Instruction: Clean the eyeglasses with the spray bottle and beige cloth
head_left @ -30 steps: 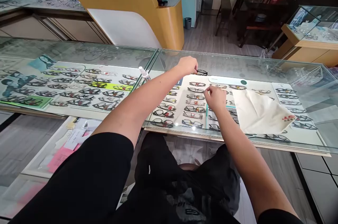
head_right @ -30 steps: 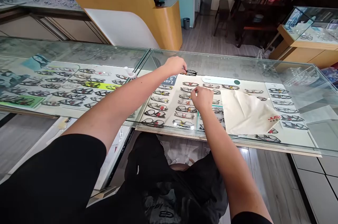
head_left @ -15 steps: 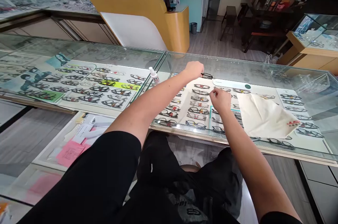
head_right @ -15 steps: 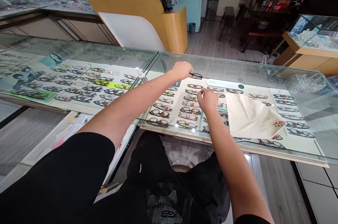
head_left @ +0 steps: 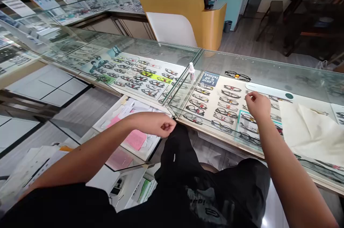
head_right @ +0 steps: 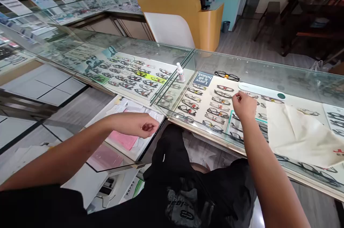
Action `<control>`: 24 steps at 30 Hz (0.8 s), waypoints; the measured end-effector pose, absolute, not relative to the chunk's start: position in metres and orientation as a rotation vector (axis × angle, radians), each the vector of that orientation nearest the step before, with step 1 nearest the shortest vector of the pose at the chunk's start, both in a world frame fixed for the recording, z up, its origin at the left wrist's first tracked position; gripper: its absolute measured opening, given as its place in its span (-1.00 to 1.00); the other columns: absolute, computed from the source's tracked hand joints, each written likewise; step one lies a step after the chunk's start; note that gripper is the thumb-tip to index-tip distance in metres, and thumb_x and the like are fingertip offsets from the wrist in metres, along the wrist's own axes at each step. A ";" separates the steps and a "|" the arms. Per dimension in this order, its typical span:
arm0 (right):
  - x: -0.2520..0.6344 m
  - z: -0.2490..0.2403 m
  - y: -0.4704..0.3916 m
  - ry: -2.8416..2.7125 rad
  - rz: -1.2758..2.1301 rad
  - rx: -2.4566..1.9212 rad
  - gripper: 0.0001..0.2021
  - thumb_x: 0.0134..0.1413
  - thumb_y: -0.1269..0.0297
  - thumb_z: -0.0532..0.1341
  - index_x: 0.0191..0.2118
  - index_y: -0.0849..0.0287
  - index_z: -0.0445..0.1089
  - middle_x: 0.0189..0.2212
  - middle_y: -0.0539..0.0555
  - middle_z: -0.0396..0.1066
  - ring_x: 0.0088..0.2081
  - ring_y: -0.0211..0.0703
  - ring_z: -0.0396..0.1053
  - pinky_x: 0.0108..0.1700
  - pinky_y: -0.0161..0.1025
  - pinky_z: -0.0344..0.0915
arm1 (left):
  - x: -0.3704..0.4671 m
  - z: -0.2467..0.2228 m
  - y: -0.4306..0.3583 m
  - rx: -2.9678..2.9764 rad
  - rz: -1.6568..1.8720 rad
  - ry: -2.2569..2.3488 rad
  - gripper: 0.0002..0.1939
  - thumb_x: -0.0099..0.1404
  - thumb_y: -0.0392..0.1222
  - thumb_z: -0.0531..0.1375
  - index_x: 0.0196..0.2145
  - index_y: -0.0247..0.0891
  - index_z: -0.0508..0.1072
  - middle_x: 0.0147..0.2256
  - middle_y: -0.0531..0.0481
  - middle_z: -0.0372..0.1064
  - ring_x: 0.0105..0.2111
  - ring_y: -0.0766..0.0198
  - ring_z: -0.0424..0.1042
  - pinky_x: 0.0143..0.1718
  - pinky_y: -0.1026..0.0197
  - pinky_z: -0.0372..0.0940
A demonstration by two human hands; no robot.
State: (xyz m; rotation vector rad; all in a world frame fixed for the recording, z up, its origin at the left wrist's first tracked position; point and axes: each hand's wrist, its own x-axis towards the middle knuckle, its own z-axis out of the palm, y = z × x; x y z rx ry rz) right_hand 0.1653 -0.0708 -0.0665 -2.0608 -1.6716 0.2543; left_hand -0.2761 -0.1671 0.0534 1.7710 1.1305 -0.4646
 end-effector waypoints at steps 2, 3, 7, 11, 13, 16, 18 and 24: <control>0.166 -0.067 -0.071 -1.663 0.255 -2.076 -0.77 0.25 0.18 0.17 -0.26 0.09 0.57 -0.45 0.11 0.50 -0.40 -0.01 0.29 -0.20 -0.08 0.09 | -0.315 0.013 -0.167 1.544 -0.600 1.204 -0.85 0.12 -0.10 0.30 -0.42 -0.14 0.40 -0.47 0.02 0.52 -0.39 0.13 0.53 -0.36 0.19 0.30; 0.167 -0.067 -0.071 -1.659 0.260 -2.085 -0.78 0.26 0.18 0.17 -0.26 0.08 0.56 -0.44 0.10 0.50 -0.40 -0.01 0.28 -0.20 -0.08 0.09 | -0.332 -0.008 -0.164 1.480 -0.636 1.270 -0.82 0.06 -0.11 0.33 -0.46 -0.15 0.38 -0.51 0.01 0.51 -0.43 0.14 0.51 -0.39 0.19 0.30; 0.170 -0.068 -0.072 -1.648 0.282 -2.118 -0.81 0.29 0.16 0.16 -0.27 0.05 0.48 -0.46 0.05 0.45 -0.42 -0.05 0.23 -0.22 -0.11 0.09 | -0.375 -0.075 -0.143 1.522 -0.483 1.547 -0.81 0.09 -0.08 0.30 -0.46 -0.16 0.35 -0.51 -0.01 0.52 -0.50 0.18 0.46 -0.44 0.22 0.26; 0.169 -0.067 -0.074 -1.658 0.262 -2.132 -0.83 0.31 0.16 0.15 -0.30 0.05 0.40 -0.49 0.03 0.39 -0.43 -0.07 0.18 -0.24 -0.12 0.06 | -0.394 -0.112 -0.095 1.708 -0.186 1.839 -0.87 0.24 -0.10 0.21 -0.36 -0.14 0.33 -0.48 0.02 0.50 -0.45 0.18 0.47 -0.38 0.22 0.22; 0.167 -0.066 -0.074 -1.674 0.228 -2.153 -0.84 0.31 0.17 0.15 -0.31 0.05 0.36 -0.51 0.03 0.38 -0.45 -0.08 0.15 -0.25 -0.11 0.04 | -0.397 -0.126 -0.063 1.812 -0.047 1.958 -0.93 0.28 -0.14 0.18 -0.32 -0.15 0.38 -0.43 -0.02 0.51 -0.37 0.13 0.50 -0.34 0.20 0.22; 0.164 -0.065 -0.074 -1.704 0.155 -2.186 -0.85 0.31 0.18 0.14 -0.31 0.05 0.30 -0.52 0.03 0.37 -0.47 -0.08 0.12 -0.26 -0.09 0.02 | -0.395 -0.144 -0.013 1.966 0.146 2.050 -0.90 0.32 -0.16 0.17 -0.26 -0.17 0.48 -0.31 -0.11 0.57 -0.23 0.05 0.53 -0.24 0.14 0.25; 0.164 -0.067 -0.075 -1.702 0.130 -2.205 -0.84 0.32 0.16 0.13 -0.30 0.04 0.29 -0.52 0.03 0.36 -0.47 -0.07 0.13 -0.28 -0.09 0.02 | -0.390 -0.154 0.021 2.043 0.239 2.056 -0.85 0.35 -0.16 0.18 -0.22 -0.18 0.55 -0.27 -0.13 0.60 -0.20 0.03 0.54 -0.18 0.12 0.27; 0.163 -0.066 -0.078 -1.637 0.158 -2.278 -0.80 0.28 0.05 0.19 -0.31 0.02 0.31 -0.53 0.00 0.34 -0.47 -0.07 0.20 -0.31 -0.10 0.06 | -0.361 -0.175 0.111 2.194 0.403 2.036 -0.68 0.44 -0.19 0.17 0.00 -0.21 0.69 0.04 -0.26 0.60 0.10 -0.11 0.49 0.09 -0.02 0.31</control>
